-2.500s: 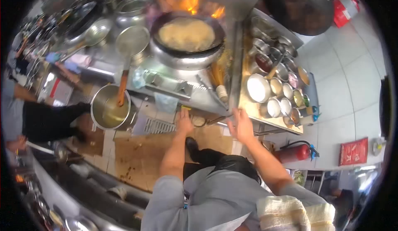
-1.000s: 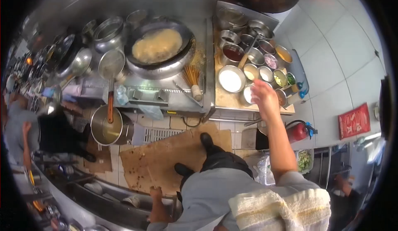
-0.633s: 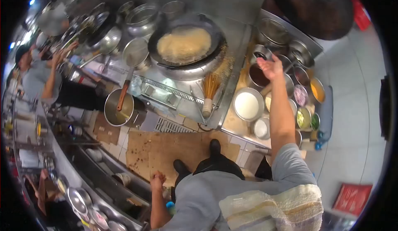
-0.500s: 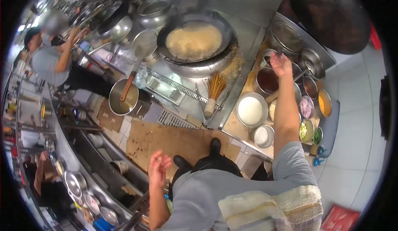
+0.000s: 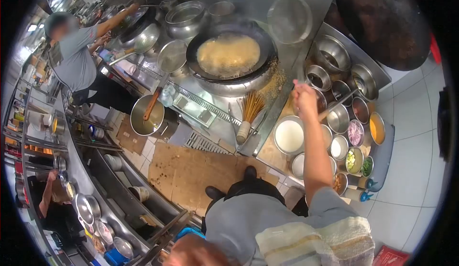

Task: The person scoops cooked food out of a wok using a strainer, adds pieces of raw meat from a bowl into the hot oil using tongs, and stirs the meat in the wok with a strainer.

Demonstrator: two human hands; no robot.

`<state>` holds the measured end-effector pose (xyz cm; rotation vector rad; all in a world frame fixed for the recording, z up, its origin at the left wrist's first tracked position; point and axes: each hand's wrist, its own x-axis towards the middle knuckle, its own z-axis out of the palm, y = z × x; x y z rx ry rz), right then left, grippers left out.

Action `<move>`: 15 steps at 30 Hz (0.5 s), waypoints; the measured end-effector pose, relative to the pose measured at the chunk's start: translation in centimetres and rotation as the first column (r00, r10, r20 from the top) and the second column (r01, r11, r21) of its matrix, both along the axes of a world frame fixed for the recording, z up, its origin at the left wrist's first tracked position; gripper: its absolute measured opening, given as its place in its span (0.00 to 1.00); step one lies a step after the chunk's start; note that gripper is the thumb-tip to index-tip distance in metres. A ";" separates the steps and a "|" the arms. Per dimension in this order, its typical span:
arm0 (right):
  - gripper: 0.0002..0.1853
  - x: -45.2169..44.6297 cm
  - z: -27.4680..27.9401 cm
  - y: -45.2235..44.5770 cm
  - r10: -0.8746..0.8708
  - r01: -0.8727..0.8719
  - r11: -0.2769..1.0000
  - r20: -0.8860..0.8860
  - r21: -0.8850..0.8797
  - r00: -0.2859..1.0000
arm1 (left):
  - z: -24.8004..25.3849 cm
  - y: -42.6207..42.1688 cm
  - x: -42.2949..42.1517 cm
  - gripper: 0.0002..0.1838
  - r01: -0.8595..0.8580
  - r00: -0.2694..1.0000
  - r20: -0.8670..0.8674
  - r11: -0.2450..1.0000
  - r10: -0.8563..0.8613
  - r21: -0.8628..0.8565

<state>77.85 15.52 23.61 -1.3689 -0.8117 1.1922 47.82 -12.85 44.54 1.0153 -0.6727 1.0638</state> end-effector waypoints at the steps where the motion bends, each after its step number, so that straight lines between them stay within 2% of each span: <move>1: 0.17 -0.6 -1.4 0.9 0.067 -0.068 0.998 0.180 -0.001 0.981 | 0.3 0.0 -0.2 0.26 0.001 1.000 0.005 1.000 -0.001 0.012; 2: 0.17 -1.2 -2.6 2.1 0.076 -0.076 0.997 0.182 -0.005 0.980 | 0.5 -0.3 -0.6 0.26 -0.002 1.000 0.013 1.000 0.002 0.020; 3: 0.18 -2.1 -3.8 3.4 0.050 -0.129 0.983 0.480 0.133 0.876 | 0.8 -0.6 -1.3 0.26 -0.033 0.998 -0.049 0.997 0.036 0.068; 4: 0.20 -3.2 -4.3 4.5 -0.026 -0.223 0.943 0.721 0.248 0.692 | 0.7 -1.2 -2.0 0.27 -0.056 0.995 -0.081 0.994 0.063 0.091; 5: 0.20 -4.3 -4.7 5.6 -0.014 -0.238 0.939 0.721 0.246 0.693 | 0.7 -1.8 -2.7 0.27 -0.078 0.990 -0.112 0.990 0.091 0.115; 8: 0.25 -8.2 -5.2 8.1 0.017 -0.108 0.994 0.900 0.033 0.435 | -2.0 -4.9 -4.6 0.22 -0.259 0.961 -0.114 0.964 0.250 -0.067; 10: 0.26 -10.1 -6.6 9.5 0.027 -0.159 0.987 0.946 0.026 0.323 | -3.7 -6.2 -6.7 0.23 -0.284 0.950 -0.167 0.954 0.265 -0.100; 12: 0.27 -11.8 -6.4 10.3 0.166 -0.254 0.959 0.976 -0.127 0.139 | -6.2 -8.7 -8.6 0.24 -0.315 0.925 -0.272 0.934 0.263 -0.167; 13: 0.27 -12.9 -6.1 9.4 0.171 -0.295 0.947 0.979 -0.131 0.114 | -8.0 -10.3 -9.2 0.24 -0.443 0.877 -0.320 0.863 0.360 -0.242; 15: 0.26 -15.2 -5.6 7.7 0.164 -0.341 0.929 0.986 -0.143 0.035 | -10.6 -12.5 -10.5 0.24 -0.702 0.703 -0.506 0.602 0.501 -0.379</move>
